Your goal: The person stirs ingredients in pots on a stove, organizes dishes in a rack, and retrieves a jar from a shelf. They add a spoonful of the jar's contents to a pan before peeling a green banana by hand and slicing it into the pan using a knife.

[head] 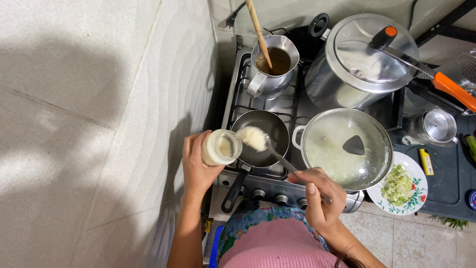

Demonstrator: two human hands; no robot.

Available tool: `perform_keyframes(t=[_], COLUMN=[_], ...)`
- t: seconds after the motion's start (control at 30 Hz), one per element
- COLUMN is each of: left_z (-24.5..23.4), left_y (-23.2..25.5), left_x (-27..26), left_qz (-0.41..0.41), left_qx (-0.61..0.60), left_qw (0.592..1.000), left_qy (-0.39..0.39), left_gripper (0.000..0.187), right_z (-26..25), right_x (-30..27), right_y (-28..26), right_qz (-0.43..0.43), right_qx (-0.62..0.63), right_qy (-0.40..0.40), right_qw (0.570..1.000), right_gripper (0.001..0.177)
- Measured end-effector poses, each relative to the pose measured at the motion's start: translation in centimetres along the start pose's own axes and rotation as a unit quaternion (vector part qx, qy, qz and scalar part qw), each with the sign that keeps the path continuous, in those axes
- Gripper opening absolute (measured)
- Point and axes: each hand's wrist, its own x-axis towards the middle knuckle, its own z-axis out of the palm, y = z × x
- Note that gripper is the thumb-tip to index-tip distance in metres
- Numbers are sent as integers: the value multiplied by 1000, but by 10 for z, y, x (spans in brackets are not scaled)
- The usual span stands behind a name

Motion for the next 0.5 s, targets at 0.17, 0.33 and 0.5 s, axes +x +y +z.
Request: perform_keyframes(t=[0.17, 0.33, 0.5], left_z=[-7, -9, -10], left_y=[-1, 1, -4], left_x=[2, 8, 6], left_qz=[-40, -60, -40], left_qx=[-4, -35, -44], left_qw=[999, 997, 998], left_qy=[-9, 32, 30], left_gripper=[86, 81, 78], right_z=[-1, 19, 20], right_x=[-47, -75, -93], right_y=[74, 120, 129], right_qz=[-70, -154, -203], right_qx=[-168, -255, -238], right_qy=[-69, -133, -74], right_qw=[981, 945, 947], right_gripper=[24, 26, 29])
